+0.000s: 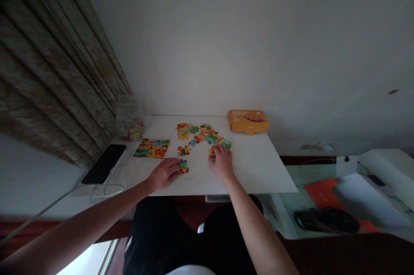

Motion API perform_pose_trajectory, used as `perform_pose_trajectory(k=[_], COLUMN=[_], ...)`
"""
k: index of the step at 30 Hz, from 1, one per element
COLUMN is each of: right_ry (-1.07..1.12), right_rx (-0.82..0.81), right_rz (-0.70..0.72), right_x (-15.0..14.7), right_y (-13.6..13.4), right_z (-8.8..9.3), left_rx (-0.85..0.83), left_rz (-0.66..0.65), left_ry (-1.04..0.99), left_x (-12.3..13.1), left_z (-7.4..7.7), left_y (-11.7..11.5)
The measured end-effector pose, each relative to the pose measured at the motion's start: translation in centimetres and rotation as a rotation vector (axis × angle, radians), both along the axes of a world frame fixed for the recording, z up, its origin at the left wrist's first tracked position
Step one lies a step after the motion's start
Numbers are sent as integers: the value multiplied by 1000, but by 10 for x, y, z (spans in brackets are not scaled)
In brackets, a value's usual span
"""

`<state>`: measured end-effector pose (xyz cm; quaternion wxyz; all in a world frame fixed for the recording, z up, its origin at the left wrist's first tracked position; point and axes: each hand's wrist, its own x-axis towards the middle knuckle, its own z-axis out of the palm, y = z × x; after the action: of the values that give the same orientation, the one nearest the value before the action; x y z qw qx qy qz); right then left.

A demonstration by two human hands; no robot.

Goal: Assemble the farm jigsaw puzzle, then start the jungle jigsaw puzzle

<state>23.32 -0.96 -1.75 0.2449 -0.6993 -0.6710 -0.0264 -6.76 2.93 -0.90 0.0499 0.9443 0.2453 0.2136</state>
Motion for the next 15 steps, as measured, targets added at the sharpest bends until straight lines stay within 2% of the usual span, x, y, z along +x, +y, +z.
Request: perform_pose_trajectory(k=[5, 10, 15], right_ry=[23, 62, 14], right_rx=[23, 46, -32], right_rz=[5, -41, -99], right_x=[2, 5, 2], right_y=[-1, 3, 29], right_z=[-1, 0, 9], left_rx=[-39, -63, -61], left_rz=[-129, -92, -56], left_ry=[-22, -68, -130], left_x=[-19, -18, -14], left_z=[4, 2, 0], left_y=[0, 1, 0])
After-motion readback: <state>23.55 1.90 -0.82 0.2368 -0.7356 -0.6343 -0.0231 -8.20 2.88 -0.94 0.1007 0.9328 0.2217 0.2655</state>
